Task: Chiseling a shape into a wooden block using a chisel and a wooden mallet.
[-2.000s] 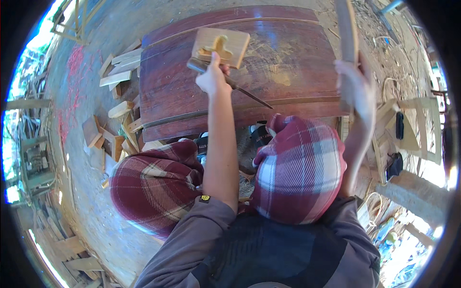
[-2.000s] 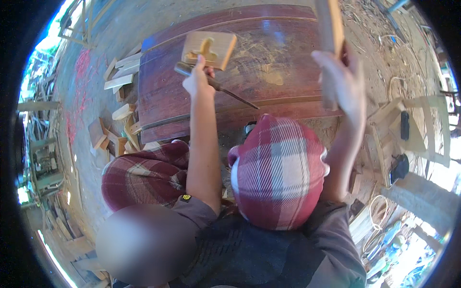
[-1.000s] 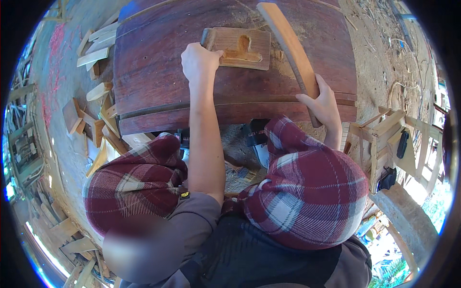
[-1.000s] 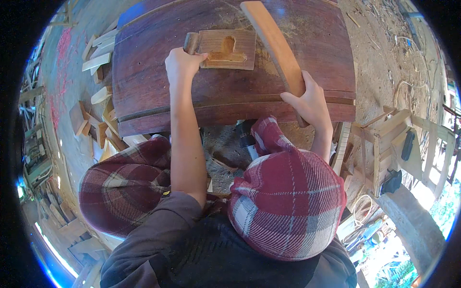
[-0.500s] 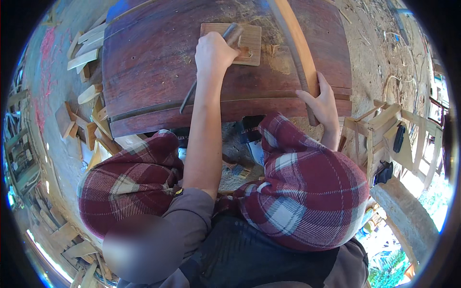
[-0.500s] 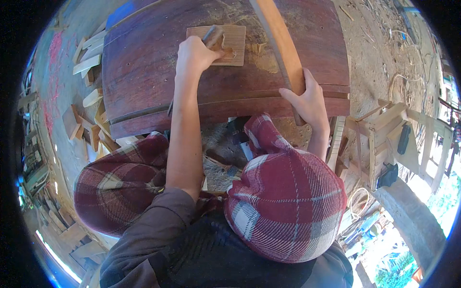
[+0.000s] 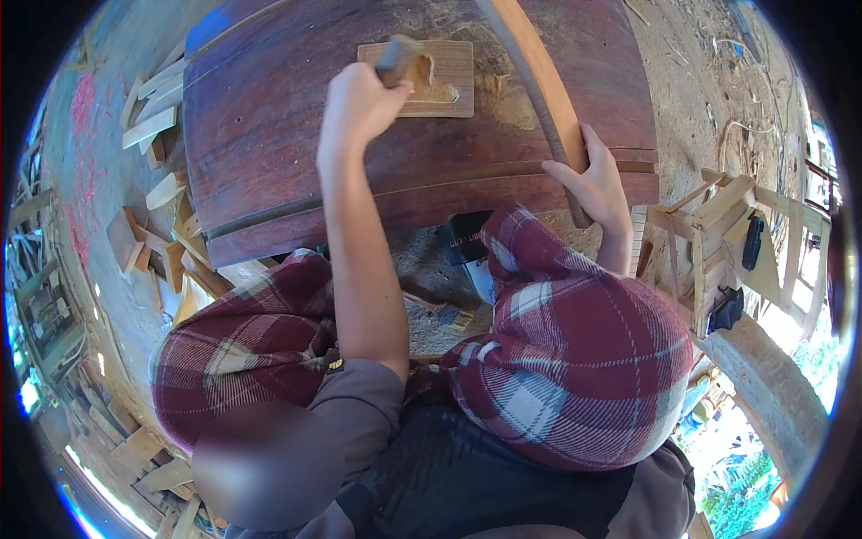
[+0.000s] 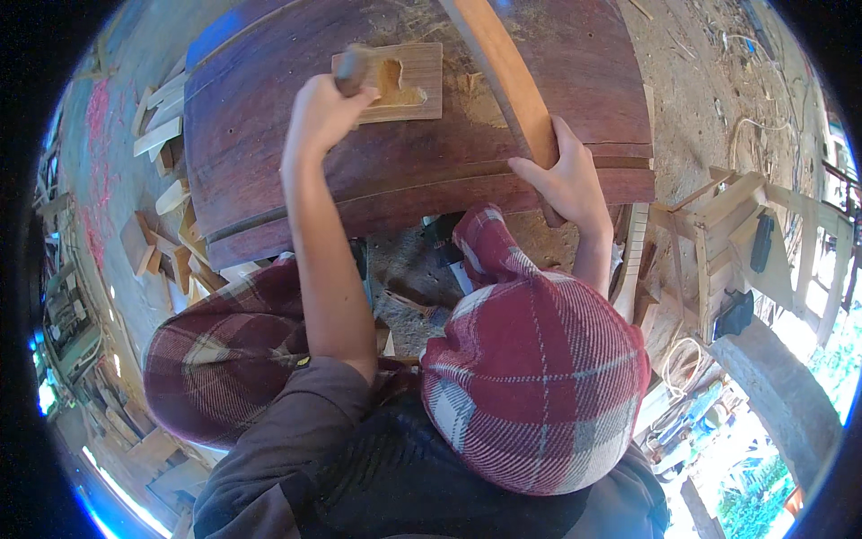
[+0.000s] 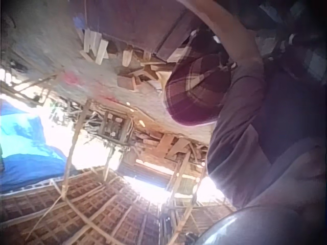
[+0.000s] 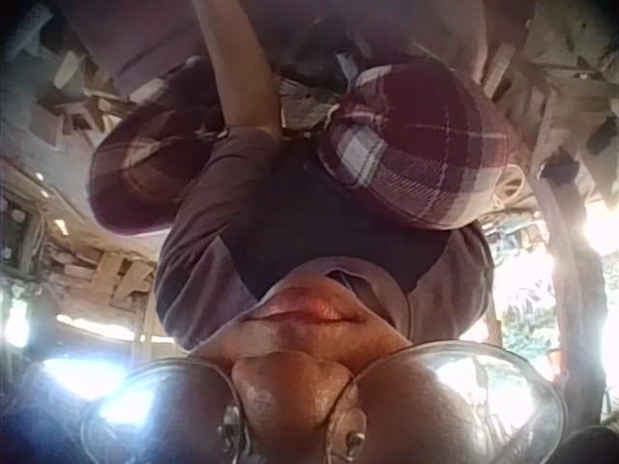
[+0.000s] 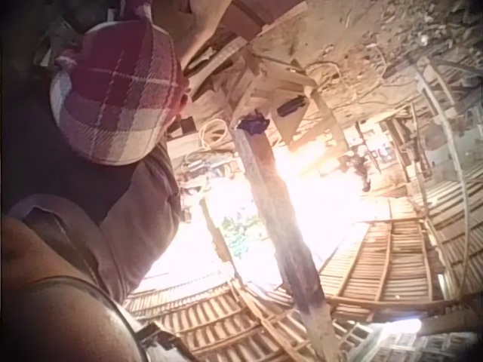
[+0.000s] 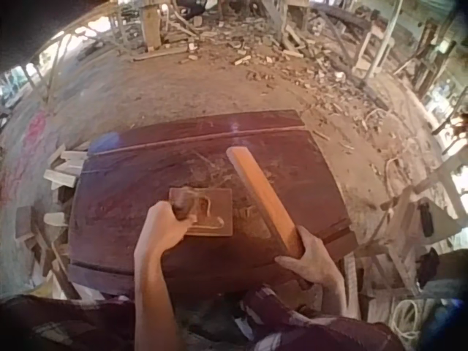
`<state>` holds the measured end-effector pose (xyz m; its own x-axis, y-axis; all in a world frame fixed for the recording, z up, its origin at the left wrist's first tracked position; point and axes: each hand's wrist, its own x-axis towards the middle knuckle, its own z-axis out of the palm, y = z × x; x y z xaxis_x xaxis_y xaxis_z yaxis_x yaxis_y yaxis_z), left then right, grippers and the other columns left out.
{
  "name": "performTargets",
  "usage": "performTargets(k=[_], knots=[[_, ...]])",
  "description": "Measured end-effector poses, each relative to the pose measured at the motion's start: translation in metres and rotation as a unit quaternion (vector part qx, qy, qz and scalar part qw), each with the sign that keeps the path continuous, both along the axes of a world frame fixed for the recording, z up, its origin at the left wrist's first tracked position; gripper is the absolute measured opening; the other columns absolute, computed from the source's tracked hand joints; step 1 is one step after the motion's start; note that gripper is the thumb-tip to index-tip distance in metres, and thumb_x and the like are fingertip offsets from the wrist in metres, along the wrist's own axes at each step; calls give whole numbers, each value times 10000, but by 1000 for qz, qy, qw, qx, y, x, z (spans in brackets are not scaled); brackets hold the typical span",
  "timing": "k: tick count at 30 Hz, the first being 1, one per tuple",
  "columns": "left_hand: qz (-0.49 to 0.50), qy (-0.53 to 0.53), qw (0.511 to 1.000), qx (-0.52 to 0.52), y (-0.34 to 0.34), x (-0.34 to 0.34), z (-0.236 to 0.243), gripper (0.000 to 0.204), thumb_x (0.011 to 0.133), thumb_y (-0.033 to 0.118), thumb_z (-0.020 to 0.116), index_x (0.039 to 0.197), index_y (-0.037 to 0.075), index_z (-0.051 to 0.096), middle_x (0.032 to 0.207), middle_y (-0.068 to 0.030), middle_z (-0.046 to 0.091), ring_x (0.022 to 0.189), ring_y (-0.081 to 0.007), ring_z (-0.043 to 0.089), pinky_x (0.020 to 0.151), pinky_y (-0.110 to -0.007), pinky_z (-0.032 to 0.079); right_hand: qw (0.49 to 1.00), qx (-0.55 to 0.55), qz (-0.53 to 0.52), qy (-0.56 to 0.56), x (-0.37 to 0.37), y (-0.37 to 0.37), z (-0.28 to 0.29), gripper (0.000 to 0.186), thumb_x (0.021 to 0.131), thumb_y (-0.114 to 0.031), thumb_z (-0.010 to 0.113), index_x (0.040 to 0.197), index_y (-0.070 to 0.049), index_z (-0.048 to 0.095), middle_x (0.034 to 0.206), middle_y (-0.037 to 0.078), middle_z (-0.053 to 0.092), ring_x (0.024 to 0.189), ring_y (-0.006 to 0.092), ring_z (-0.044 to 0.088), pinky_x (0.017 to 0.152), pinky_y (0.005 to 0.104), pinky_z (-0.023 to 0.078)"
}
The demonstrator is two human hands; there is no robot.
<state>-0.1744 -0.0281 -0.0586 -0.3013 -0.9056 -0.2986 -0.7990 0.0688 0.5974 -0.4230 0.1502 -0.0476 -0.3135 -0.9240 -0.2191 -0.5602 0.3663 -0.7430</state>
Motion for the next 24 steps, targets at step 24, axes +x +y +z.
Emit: performTargets(k=[24], knots=[[-206,165,954,-146,50,-152,45,164,645,190,705,776,92,713,731,-142,681,714,-319,677,649,-415,545,940,-203,-163,-220,-34,28,43,511,832,-145,571,1291,49,461,782,60,540,603,110,526,511,224,427]])
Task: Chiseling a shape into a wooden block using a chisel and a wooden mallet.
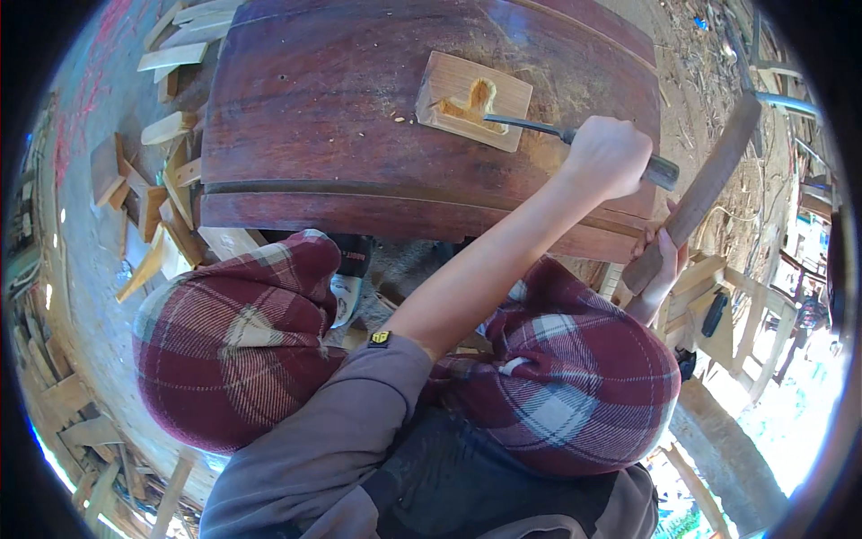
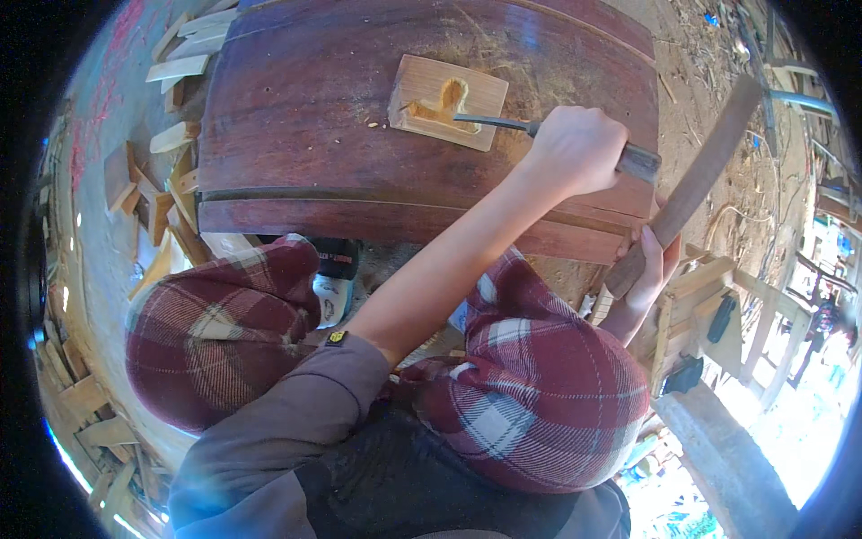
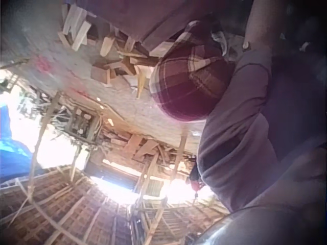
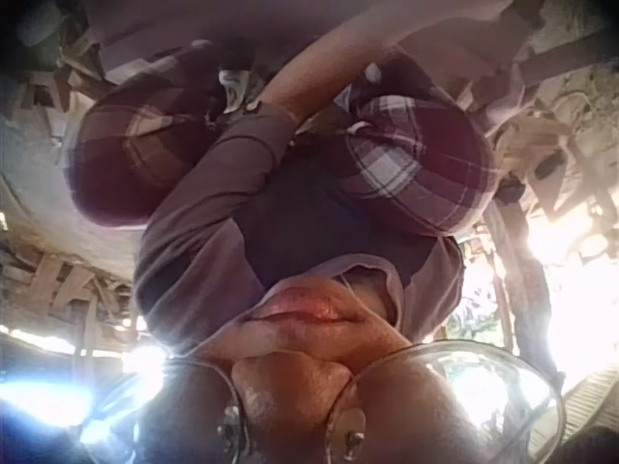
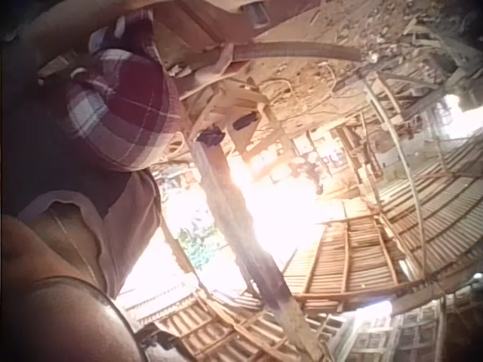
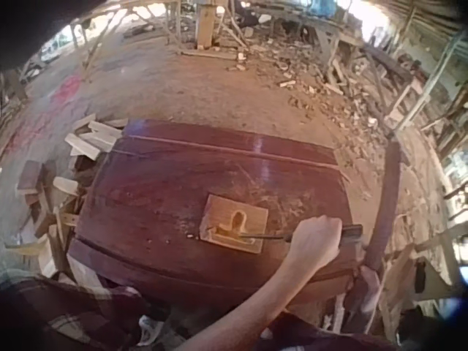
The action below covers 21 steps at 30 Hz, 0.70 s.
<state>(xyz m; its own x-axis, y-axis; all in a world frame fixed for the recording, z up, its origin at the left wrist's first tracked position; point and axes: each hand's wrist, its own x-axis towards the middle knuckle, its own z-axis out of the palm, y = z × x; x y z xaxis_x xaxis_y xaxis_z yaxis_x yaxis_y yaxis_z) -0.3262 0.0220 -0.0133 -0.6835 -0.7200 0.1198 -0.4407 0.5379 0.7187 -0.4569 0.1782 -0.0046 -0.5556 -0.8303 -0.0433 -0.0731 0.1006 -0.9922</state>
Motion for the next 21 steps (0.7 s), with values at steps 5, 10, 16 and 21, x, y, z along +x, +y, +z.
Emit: performTargets(k=[5,10,16,21], knots=[[58,135,988,-38,3,-8,-17,146,649,203,719,729,96,658,681,-111,658,677,-307,663,618,-416,530,998,-31,-40,-29,1,1,8,538,841,-150,546,1320,61,424,733,72,515,504,131,508,437,233,418],[114,176,976,-58,7,-21,-18,140,639,169,711,710,90,621,657,-99,639,648,-304,648,591,-412,513,999,-29,-21,-26,-2,1,4,551,836,-151,552,1321,71,415,735,80,513,534,132,515,455,234,421],[192,264,938,-117,3,-28,-30,180,636,169,713,733,85,587,653,-96,623,634,-302,633,588,-405,499,999,-44,3,-16,-5,3,2,574,824,-153,569,1322,82,407,743,90,514,551,139,516,488,242,439],[154,224,958,-91,7,-25,-31,209,673,228,719,767,89,595,662,-95,631,646,-306,640,590,-411,501,999,-54,3,-9,-11,10,8,598,840,-176,572,1345,79,377,758,85,494,559,142,506,484,243,430]])
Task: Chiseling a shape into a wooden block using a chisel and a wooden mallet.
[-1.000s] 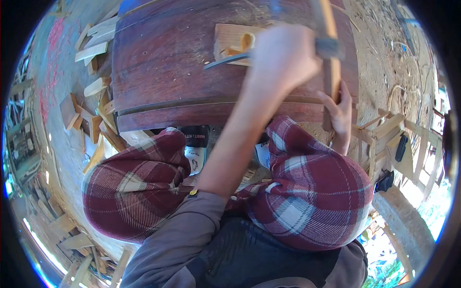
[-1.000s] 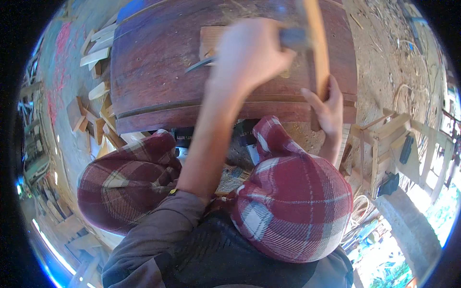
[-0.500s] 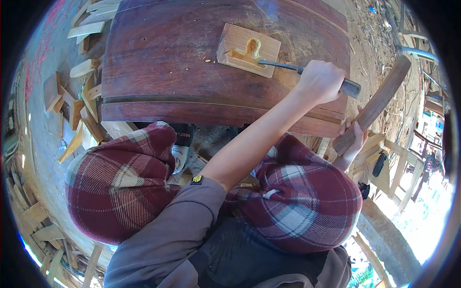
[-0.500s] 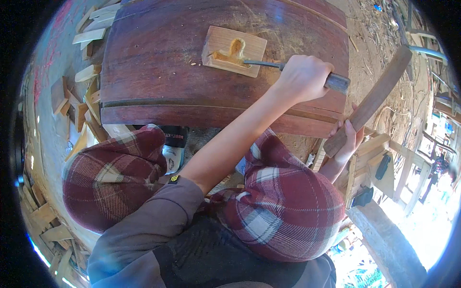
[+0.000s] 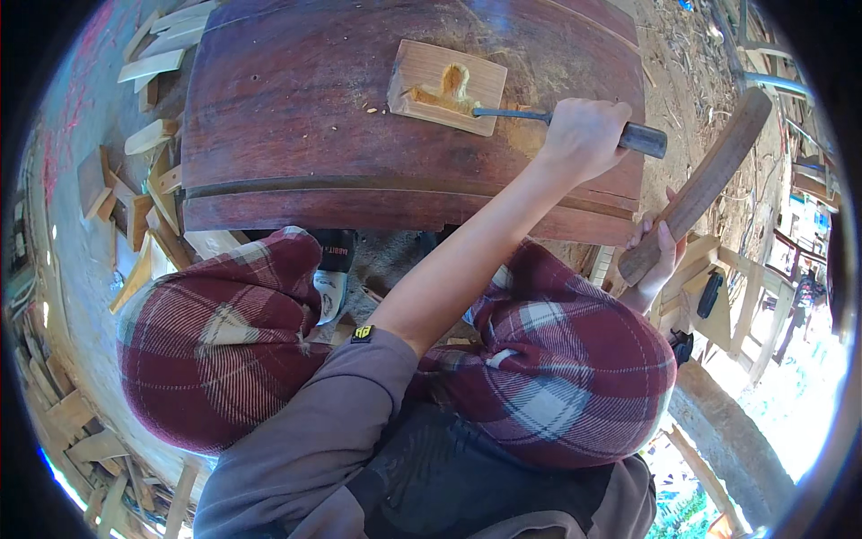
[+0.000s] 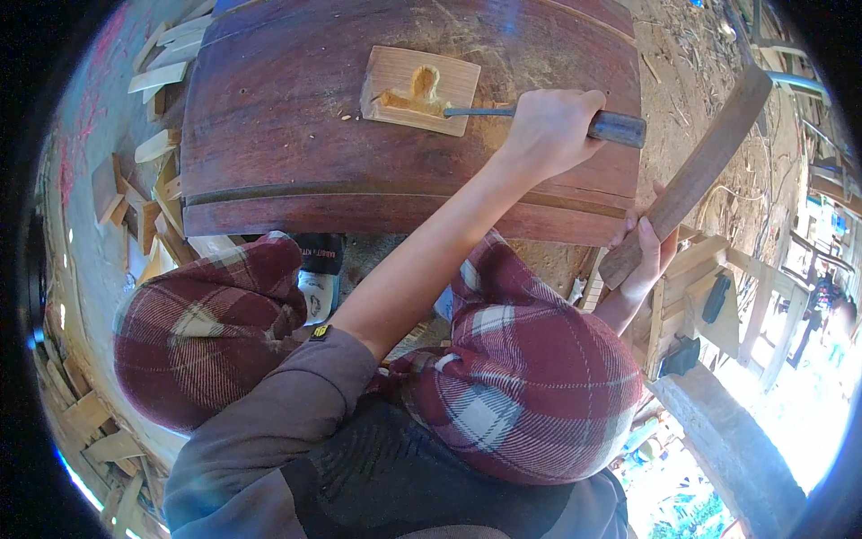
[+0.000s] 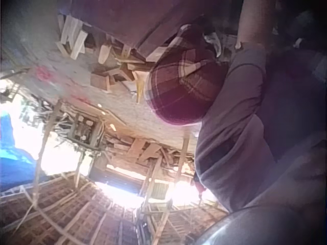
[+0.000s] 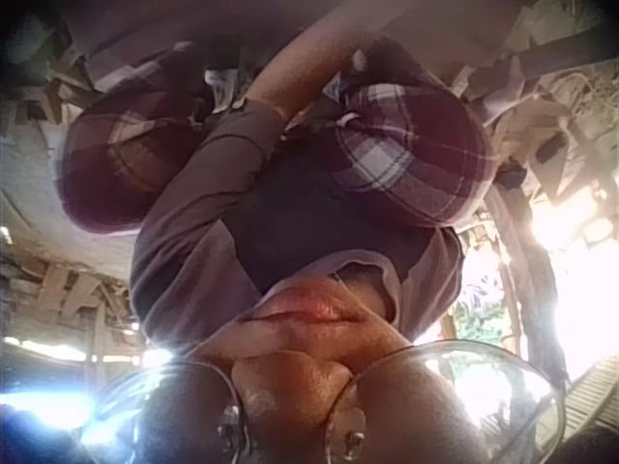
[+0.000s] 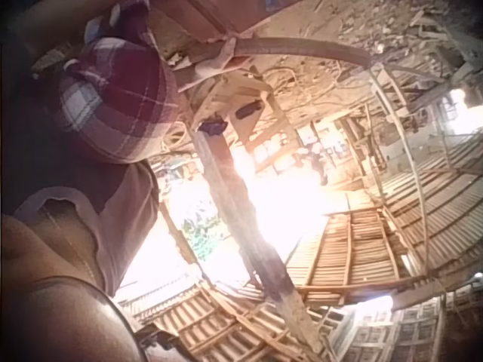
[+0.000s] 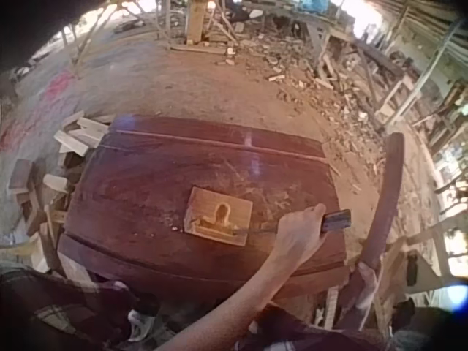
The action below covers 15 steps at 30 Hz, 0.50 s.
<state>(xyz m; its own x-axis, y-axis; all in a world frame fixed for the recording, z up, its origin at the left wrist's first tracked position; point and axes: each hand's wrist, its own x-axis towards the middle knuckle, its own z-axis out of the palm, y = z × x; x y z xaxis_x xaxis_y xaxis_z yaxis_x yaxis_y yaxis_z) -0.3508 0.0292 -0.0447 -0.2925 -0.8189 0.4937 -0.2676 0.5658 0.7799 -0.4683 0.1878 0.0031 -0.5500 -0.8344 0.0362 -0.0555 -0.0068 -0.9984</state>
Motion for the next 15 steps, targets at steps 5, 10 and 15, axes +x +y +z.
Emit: performTargets(k=[5,10,15], knots=[[-25,-47,998,40,-9,6,10,226,720,287,717,827,107,635,698,-104,658,682,-306,660,607,-418,516,999,-24,-28,-10,0,3,6,597,826,-156,565,1341,85,383,738,90,497,541,145,508,483,240,436],[-11,-56,997,56,-23,3,10,211,730,290,710,831,117,643,696,-101,658,679,-303,657,612,-418,516,999,-21,-48,-13,-3,6,6,628,829,-159,551,1368,91,349,758,106,482,540,152,501,487,256,430],[-2,-28,998,55,-22,10,15,210,731,289,711,819,114,635,672,-99,647,663,-309,649,604,-422,511,999,-28,-31,4,0,8,18,627,846,-189,530,1372,87,330,767,106,474,556,148,496,500,247,435]])
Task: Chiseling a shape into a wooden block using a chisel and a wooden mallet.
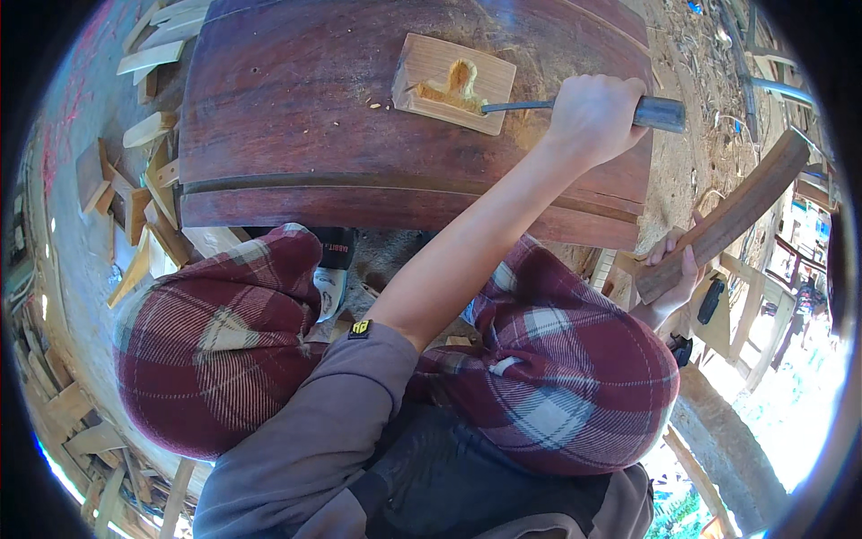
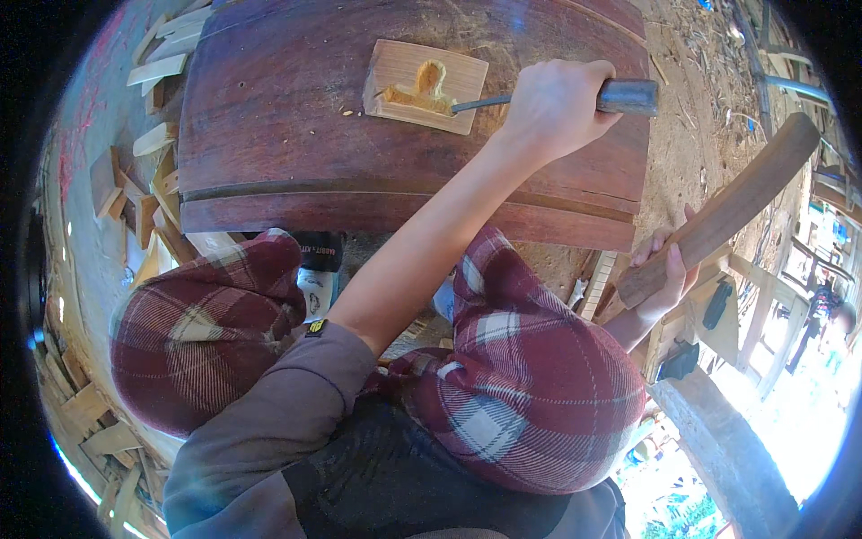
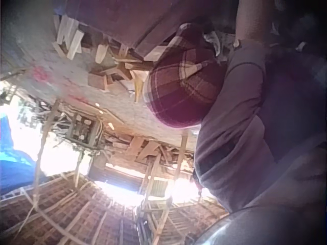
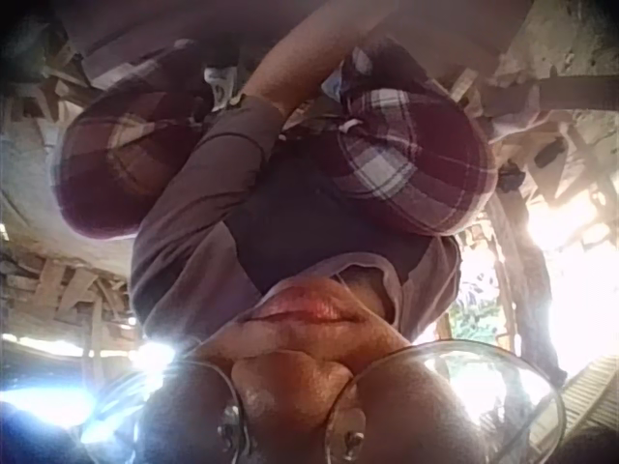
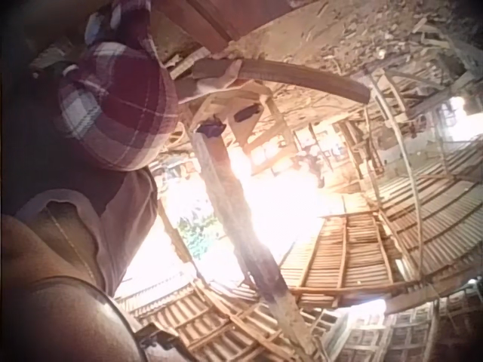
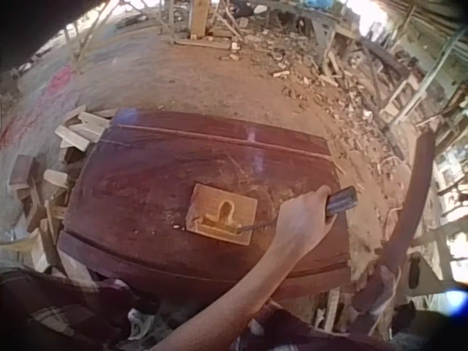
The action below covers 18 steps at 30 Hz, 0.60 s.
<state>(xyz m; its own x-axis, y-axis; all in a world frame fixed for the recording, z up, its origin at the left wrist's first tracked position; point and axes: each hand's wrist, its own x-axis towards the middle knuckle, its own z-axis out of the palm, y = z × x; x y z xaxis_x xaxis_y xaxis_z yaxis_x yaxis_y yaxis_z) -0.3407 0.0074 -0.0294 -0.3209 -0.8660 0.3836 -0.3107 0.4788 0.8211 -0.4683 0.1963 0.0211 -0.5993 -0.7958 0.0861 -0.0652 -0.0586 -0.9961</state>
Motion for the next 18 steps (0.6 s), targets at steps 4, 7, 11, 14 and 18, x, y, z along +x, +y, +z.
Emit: performTargets(k=[4,7,11,14,18], knots=[[21,48,999,-11,7,11,9,221,714,286,727,801,109,629,652,-96,637,648,-312,643,598,-424,507,1000,-1,20,15,1,0,2,635,855,-204,525,1375,86,304,779,105,472,565,140,491,509,235,440],[26,66,997,-16,5,20,9,236,704,291,737,821,111,638,651,-92,636,644,-308,643,598,-423,507,1000,-6,21,9,0,-2,2,622,834,-145,555,1366,97,342,758,113,486,536,157,513,496,247,440],[12,84,996,-32,4,19,3,278,695,299,745,873,107,652,666,-87,643,643,-303,643,594,-412,507,1000,-14,18,9,4,-1,4,621,829,-133,563,1359,104,343,760,116,494,538,159,519,501,246,448],[-1,66,997,-41,10,21,0,281,689,299,748,875,109,656,676,-86,647,645,-305,643,592,-404,506,1000,-15,15,16,7,-1,9,626,821,-137,570,1354,107,347,750,118,497,535,158,518,497,243,441],[-3,70,997,-41,12,21,-2,272,684,298,746,859,112,652,687,-88,649,650,-304,642,593,-401,503,997,-13,-18,71,21,4,28,654,781,-150,599,1344,90,368,736,112,505,540,150,521,506,238,428]])
